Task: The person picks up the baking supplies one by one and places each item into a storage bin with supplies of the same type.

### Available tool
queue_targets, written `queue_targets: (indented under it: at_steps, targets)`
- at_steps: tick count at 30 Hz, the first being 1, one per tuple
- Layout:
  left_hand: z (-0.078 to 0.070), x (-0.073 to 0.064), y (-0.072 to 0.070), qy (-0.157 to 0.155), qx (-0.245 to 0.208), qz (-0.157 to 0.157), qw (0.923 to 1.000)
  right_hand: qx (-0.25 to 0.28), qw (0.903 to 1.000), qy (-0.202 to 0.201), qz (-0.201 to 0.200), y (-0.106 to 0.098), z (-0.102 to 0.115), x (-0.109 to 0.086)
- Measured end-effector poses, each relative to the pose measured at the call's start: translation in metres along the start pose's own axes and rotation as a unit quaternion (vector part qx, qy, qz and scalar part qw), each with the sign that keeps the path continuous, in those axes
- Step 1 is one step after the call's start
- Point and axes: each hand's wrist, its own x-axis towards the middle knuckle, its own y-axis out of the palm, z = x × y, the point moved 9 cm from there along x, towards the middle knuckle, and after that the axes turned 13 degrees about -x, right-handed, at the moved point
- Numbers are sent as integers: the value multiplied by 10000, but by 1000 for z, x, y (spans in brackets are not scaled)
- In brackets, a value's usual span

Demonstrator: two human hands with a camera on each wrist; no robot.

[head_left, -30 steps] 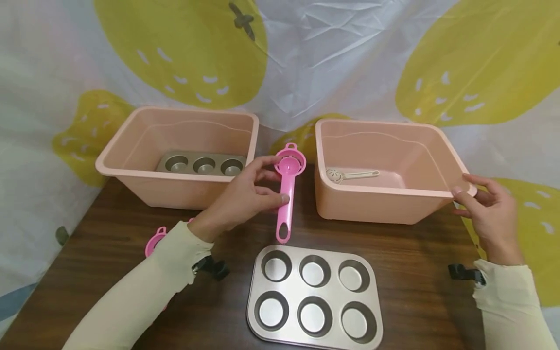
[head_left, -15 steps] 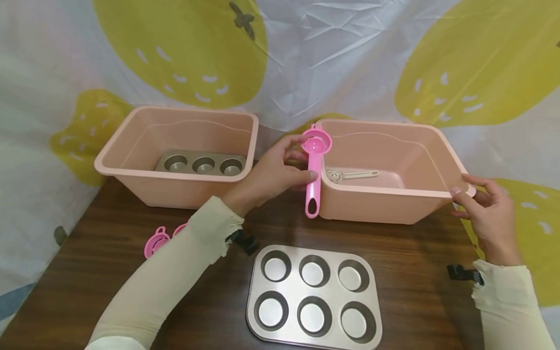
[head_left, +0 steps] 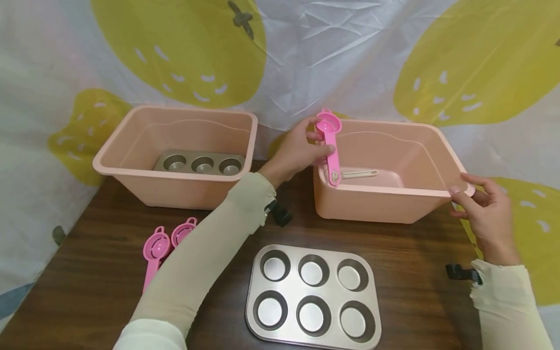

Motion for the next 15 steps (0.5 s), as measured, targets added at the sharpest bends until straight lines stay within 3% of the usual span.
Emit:
queue_targets:
  at_steps: [7,15]
  targets:
    - [4,19,6,29,197,-67,9998,-171,9998,42,118,3,-3,-1]
    - [-1,12,9,81,633,53,9979,-138,9999,-8,83,4,-1,0]
